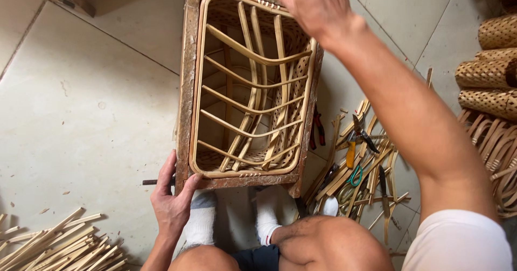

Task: The person inserts thin wooden strips into a rectangular basket frame, secures them with a hammer, and applies glue to the joints. The person uses pliers to trim excess material and continues assembling the basket structure.

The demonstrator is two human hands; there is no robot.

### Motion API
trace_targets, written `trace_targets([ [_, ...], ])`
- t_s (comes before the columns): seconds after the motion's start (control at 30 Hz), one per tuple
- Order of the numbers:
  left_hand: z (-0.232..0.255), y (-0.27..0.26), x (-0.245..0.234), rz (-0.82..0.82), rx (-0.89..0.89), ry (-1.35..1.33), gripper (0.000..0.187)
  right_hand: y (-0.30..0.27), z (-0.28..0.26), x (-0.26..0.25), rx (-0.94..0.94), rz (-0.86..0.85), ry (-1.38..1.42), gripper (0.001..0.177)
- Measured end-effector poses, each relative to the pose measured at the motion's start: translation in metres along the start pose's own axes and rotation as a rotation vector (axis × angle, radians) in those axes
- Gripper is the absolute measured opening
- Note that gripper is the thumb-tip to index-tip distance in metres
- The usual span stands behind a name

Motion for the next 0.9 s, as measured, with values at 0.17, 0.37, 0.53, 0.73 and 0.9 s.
trace_targets([
  [0.17,0.000,0.000,-0.001,-0.003,-0.024,0.042,0.068,-0.028,-0.014,-0.015,-0.062,0.336,-0.057,0.040],
  [0.37,-0.001,0.001,-0.001,0.001,-0.027,0.048,0.069,-0.019,-0.025,-0.020,-0.072,0.319,-0.002,0.040],
  [0.53,0.001,0.001,-0.001,0.000,-0.015,0.051,0.068,-0.011,-0.034,-0.022,-0.099,0.351,-0.045,0.038],
  [0.73,0.005,0.001,0.000,-0.013,0.000,0.052,0.068,-0.013,-0.025,-0.013,-0.094,0.313,-0.053,0.031],
  [0.9,0.002,0.001,0.001,-0.018,0.016,0.039,0.067,-0.036,-0.011,-0.018,-0.058,0.343,-0.048,0.028],
])
Point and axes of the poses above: each hand's wrist, its own y-axis towards the middle knuckle, its own x-axis out of the palm, z = x × y, the point moved 10 cm from there along y, towards the middle knuckle, and after that the axes turned 6 degrees about -y, right-handed, at the moved point
